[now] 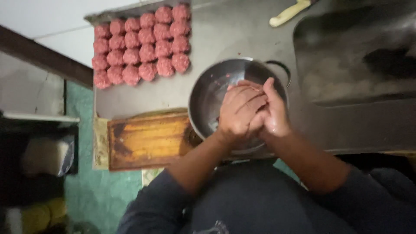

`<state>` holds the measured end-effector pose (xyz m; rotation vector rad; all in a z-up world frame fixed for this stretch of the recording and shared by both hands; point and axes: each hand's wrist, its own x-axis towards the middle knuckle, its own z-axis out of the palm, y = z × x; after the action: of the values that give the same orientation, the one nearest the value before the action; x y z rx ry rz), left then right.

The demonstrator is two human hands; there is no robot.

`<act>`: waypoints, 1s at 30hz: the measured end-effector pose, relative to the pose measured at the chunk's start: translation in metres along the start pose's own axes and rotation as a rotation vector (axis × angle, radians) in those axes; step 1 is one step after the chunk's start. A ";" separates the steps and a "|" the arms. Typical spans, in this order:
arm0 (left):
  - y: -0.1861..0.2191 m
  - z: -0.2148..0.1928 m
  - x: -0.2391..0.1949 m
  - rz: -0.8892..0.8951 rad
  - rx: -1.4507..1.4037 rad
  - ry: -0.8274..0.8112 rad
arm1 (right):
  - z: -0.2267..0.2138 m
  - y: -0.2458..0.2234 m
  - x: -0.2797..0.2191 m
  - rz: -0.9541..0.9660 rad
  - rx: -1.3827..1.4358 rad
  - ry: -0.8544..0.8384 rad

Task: Forming ground meat into balls and arranging them on a metal tray.

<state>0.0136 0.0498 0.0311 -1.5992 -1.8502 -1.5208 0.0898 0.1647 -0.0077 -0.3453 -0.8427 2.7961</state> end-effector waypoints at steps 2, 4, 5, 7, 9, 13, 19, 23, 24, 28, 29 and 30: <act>-0.010 -0.004 -0.011 0.085 0.030 -0.028 | -0.002 0.009 -0.006 0.021 0.042 0.006; -0.034 0.004 -0.013 0.029 -0.088 -0.102 | -0.025 0.012 -0.003 -0.037 -0.091 0.027; -0.023 0.002 -0.012 0.018 -0.084 -0.105 | -0.002 0.004 -0.006 -0.027 -0.085 0.029; -0.008 0.003 -0.006 -0.463 -0.658 0.000 | 0.042 -0.016 -0.008 -0.008 0.119 -0.189; -0.003 0.004 -0.007 -0.499 -0.617 0.045 | 0.009 -0.004 -0.002 -0.040 0.135 -0.095; 0.006 -0.004 0.000 -0.071 0.032 -0.054 | -0.042 0.011 0.004 -0.054 -0.044 -0.012; -0.014 0.004 -0.010 0.009 -0.129 -0.069 | -0.011 0.009 -0.020 -0.018 0.036 0.109; 0.013 0.001 -0.004 -0.415 -0.688 0.032 | 0.036 -0.016 -0.017 -0.042 0.170 -0.064; 0.020 -0.003 0.010 -0.406 -0.654 0.084 | 0.019 -0.014 -0.012 -0.043 0.181 -0.105; 0.004 0.014 0.002 0.011 -0.023 0.076 | -0.011 -0.008 -0.012 -0.097 -0.095 -0.035; 0.002 0.015 -0.005 0.008 -0.017 0.078 | -0.001 -0.009 -0.017 -0.092 -0.094 -0.039; 0.001 0.015 -0.012 0.097 0.043 0.058 | 0.009 -0.009 -0.021 -0.074 -0.122 -0.050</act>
<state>0.0248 0.0554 0.0164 -1.5845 -1.7366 -1.4609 0.1089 0.1621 0.0082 -0.2587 -1.0180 2.7026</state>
